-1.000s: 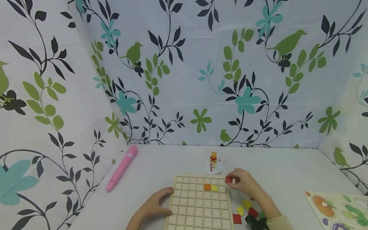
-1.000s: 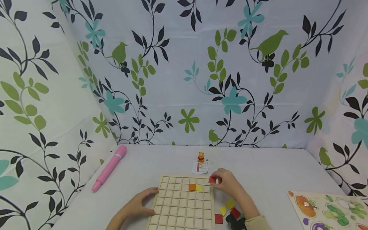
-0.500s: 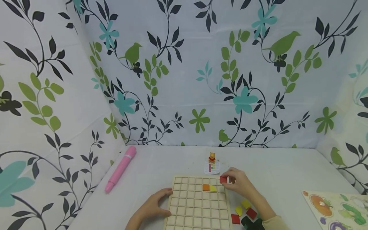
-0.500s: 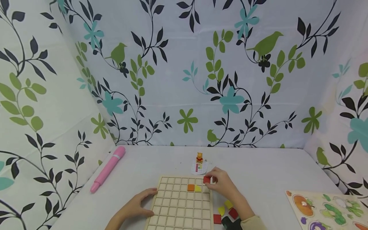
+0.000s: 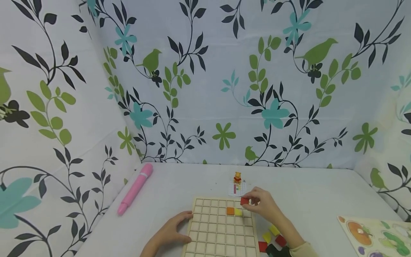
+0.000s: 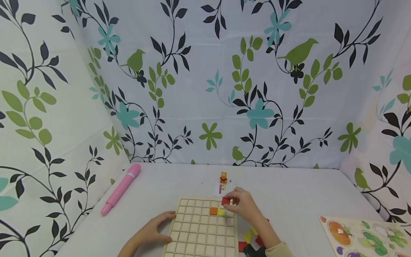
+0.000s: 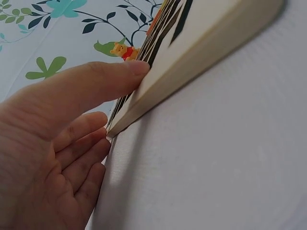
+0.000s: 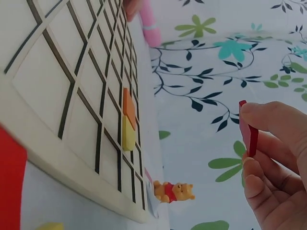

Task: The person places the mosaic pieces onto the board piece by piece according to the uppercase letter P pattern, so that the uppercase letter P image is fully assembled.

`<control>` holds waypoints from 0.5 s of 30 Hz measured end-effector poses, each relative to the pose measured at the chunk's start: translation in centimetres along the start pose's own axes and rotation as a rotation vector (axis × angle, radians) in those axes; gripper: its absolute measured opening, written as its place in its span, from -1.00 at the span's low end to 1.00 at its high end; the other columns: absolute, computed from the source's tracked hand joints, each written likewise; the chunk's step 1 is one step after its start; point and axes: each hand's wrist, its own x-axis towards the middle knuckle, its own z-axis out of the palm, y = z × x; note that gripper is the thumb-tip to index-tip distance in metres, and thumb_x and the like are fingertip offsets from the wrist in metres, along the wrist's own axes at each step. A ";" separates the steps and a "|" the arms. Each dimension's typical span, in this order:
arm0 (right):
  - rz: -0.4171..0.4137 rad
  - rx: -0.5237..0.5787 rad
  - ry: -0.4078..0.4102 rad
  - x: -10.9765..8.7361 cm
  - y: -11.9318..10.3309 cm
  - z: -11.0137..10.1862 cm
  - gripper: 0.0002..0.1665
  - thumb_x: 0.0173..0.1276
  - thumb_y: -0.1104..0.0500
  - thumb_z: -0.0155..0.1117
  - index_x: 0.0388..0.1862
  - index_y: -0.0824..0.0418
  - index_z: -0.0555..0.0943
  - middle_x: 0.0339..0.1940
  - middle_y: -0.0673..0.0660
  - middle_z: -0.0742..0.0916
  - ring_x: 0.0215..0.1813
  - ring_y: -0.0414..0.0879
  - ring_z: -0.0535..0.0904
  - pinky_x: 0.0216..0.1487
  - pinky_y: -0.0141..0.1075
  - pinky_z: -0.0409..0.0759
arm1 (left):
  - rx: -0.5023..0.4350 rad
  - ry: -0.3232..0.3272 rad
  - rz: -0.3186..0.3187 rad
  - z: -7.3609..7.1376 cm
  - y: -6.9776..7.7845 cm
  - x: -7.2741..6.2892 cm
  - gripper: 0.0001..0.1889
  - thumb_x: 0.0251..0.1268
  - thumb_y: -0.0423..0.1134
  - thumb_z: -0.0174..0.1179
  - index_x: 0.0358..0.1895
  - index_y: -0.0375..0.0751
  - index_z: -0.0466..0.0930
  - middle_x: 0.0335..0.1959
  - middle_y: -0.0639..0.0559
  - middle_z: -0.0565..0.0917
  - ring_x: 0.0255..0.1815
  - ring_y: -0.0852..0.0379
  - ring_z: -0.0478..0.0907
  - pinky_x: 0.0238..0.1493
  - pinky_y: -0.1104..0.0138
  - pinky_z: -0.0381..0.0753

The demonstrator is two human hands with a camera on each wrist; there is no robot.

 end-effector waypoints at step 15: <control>-0.126 -0.013 -0.029 1.6 -0.2 1.7 -0.77 -0.05 0.24 0.43 -0.35 0.18 0.63 -0.46 -0.11 0.56 -0.57 -0.31 0.29 -0.64 -0.49 0.36 | 0.004 0.009 -0.002 0.0 0.1 0.0 -0.23 -0.25 0.04 0.39 0.14 -0.19 0.38 0.21 -0.07 0.36 0.23 -0.15 0.21 0.22 -0.05 0.13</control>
